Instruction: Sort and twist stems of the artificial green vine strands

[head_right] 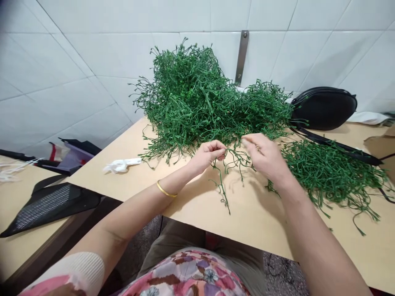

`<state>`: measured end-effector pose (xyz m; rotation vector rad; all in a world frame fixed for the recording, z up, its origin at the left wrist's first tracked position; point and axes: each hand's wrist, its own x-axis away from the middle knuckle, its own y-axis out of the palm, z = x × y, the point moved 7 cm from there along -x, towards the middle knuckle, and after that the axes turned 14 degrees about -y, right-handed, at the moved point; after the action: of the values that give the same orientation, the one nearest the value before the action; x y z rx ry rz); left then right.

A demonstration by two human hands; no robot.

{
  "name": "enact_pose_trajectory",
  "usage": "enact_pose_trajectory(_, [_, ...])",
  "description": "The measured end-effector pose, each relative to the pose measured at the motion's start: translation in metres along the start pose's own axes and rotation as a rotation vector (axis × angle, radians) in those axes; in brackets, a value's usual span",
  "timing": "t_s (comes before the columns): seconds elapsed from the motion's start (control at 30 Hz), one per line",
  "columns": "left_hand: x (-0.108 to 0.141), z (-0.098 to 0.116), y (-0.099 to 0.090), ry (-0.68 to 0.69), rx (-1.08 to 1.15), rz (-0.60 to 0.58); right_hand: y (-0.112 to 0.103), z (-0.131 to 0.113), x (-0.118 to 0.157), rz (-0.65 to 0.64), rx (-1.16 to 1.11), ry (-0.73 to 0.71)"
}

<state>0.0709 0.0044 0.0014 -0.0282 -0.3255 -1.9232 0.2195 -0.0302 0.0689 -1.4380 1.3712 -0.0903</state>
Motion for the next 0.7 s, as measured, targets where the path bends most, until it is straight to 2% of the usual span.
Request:
enact_pose_trajectory(0.1, [0.0, 0.005, 0.0, 0.047, -0.013, 0.006, 0.041, 0.008, -0.002, -0.157, -0.313, 0.069])
enact_pose_trajectory(0.17, [-0.001, 0.001, -0.004, 0.026, 0.006, 0.016, 0.061, 0.018, 0.007, -0.207, -0.39, 0.124])
enact_pose_trajectory(0.2, [-0.001, -0.002, -0.005, 0.014, 0.009, 0.017, 0.065, 0.023, 0.011, -0.191, -0.379, 0.142])
enact_pose_trajectory(0.27, [-0.001, -0.007, -0.007, 0.0, -0.015, 0.003, 0.063, 0.028, 0.017, -0.095, -0.237, 0.12])
enact_pose_trajectory(0.37, [0.002, -0.008, -0.007, 0.0, -0.098, -0.023, 0.049, 0.016, 0.018, 0.042, 0.148, -0.074])
enact_pose_trajectory(0.5, [0.003, -0.013, 0.001, -0.03, -0.184, -0.086, 0.053, -0.008, 0.017, 0.0, 0.518, -0.331])
enact_pose_trajectory(0.6, [0.001, -0.015, 0.0, 0.013, -0.167, -0.039, 0.06, -0.014, 0.019, -0.052, 0.574, -0.398])
enact_pose_trajectory(0.7, [0.0, -0.017, -0.007, 0.019, -0.103, 0.023, 0.067, -0.015, 0.021, -0.115, 0.442, -0.421])
